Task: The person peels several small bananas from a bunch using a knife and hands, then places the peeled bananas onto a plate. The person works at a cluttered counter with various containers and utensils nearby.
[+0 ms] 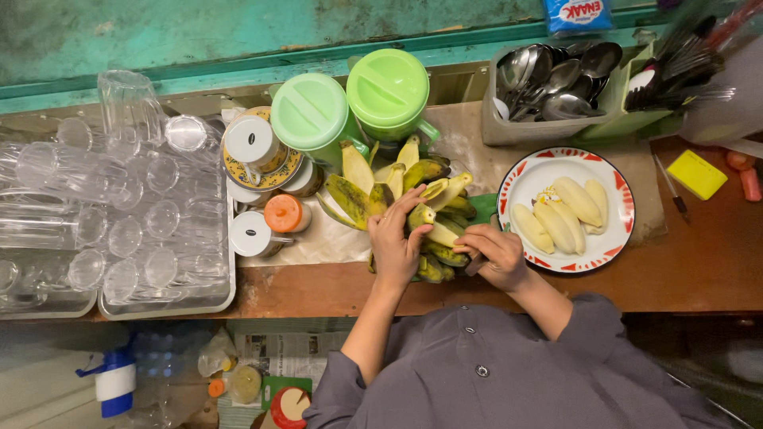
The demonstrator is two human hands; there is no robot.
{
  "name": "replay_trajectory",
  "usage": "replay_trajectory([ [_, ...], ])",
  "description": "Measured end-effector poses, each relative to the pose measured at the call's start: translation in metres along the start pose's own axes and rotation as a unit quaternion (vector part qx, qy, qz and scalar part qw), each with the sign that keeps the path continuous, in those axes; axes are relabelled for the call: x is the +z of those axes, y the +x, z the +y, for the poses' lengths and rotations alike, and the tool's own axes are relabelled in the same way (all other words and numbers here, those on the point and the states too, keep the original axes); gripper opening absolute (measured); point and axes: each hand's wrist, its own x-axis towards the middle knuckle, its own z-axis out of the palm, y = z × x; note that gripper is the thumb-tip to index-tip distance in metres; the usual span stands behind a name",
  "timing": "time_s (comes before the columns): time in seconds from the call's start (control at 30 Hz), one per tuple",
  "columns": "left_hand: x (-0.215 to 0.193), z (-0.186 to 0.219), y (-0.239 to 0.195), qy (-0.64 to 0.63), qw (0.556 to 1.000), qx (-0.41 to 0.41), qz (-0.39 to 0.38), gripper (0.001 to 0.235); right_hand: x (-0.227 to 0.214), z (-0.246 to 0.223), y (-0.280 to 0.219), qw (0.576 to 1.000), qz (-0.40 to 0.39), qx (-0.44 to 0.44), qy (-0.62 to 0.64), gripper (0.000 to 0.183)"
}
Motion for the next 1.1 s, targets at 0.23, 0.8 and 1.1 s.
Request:
replay_trajectory([
  [0.23,0.0,-0.002,0.0,-0.045,0.998,-0.032,0.005,0.062,-0.009,0.013,-0.016,0.999,-0.038,-0.024,-0.002,0.016],
  [0.8,0.001,-0.005,-0.008,-0.085,0.995,-0.043,0.015,0.066,-0.024,0.006,0.05,0.963,-0.174,0.139,0.154,0.023],
  [1.1,0.0,-0.001,-0.02,-0.003,0.992,0.056,0.111,0.054,0.014,0.001,0.062,0.968,-0.164,0.122,0.143,0.035],
])
